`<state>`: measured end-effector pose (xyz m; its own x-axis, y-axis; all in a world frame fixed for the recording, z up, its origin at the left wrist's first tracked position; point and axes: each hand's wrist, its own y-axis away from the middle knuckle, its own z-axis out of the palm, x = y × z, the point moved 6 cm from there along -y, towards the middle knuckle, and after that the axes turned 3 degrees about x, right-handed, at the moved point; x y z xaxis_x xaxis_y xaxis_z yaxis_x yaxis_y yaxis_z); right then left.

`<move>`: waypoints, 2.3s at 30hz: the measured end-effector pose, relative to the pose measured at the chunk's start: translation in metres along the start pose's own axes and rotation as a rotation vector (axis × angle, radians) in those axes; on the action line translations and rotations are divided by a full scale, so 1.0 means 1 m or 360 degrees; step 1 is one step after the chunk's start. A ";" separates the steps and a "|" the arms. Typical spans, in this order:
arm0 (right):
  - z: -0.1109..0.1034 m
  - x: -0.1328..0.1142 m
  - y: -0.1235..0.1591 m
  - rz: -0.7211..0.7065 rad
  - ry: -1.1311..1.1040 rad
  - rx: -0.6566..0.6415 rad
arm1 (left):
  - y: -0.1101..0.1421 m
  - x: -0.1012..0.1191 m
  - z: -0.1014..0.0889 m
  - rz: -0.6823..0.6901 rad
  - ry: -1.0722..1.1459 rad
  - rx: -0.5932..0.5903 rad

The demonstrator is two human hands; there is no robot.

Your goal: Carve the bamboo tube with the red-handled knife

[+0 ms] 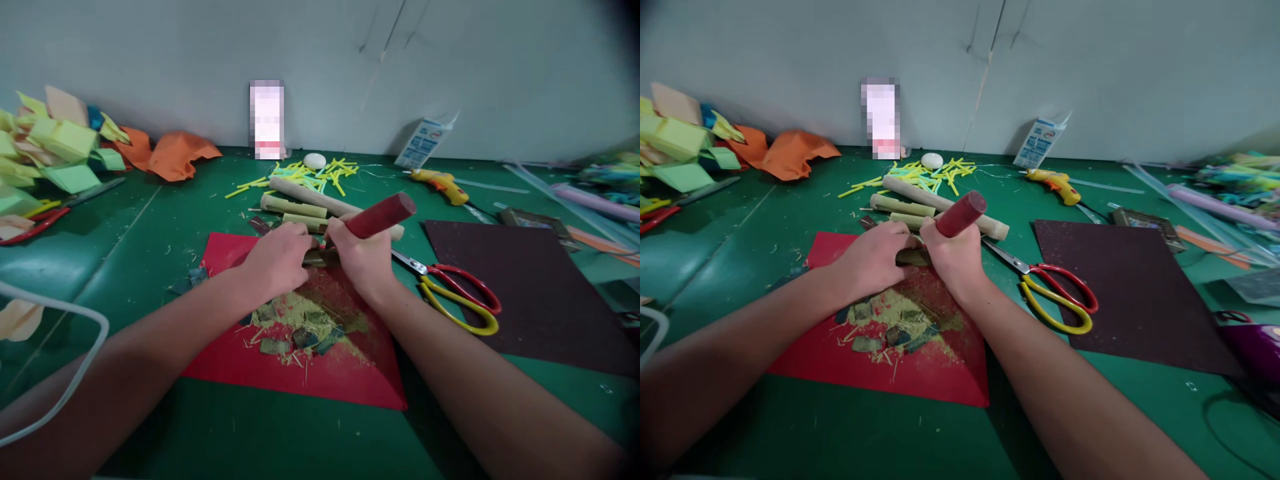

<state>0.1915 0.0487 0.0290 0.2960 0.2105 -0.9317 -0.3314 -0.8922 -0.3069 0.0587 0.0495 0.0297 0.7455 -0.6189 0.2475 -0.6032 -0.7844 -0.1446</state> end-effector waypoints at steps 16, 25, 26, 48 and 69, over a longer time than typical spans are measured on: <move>0.010 0.006 0.003 0.0002 0.0228 -0.0098 | 0.004 0.003 0.012 0.0188 -0.0051 0.0153; 0.009 0.008 0.001 0.0014 0.0170 -0.0011 | 0.000 -0.002 0.007 0.0033 0.0007 0.0126; 0.009 0.009 0.000 0.0001 0.0156 -0.0010 | 0.000 -0.002 0.008 0.0041 0.0012 0.0128; 0.007 0.003 -0.004 0.0015 -0.0067 -0.0026 | -0.003 -0.005 0.012 0.0100 0.0002 0.0007; 0.006 0.003 -0.004 0.0025 -0.0090 -0.0018 | -0.003 -0.007 0.014 0.0156 -0.0018 -0.0017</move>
<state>0.1882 0.0555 0.0268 0.2394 0.2184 -0.9460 -0.3252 -0.9001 -0.2901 0.0594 0.0555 0.0154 0.6857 -0.6933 0.2218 -0.6765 -0.7195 -0.1574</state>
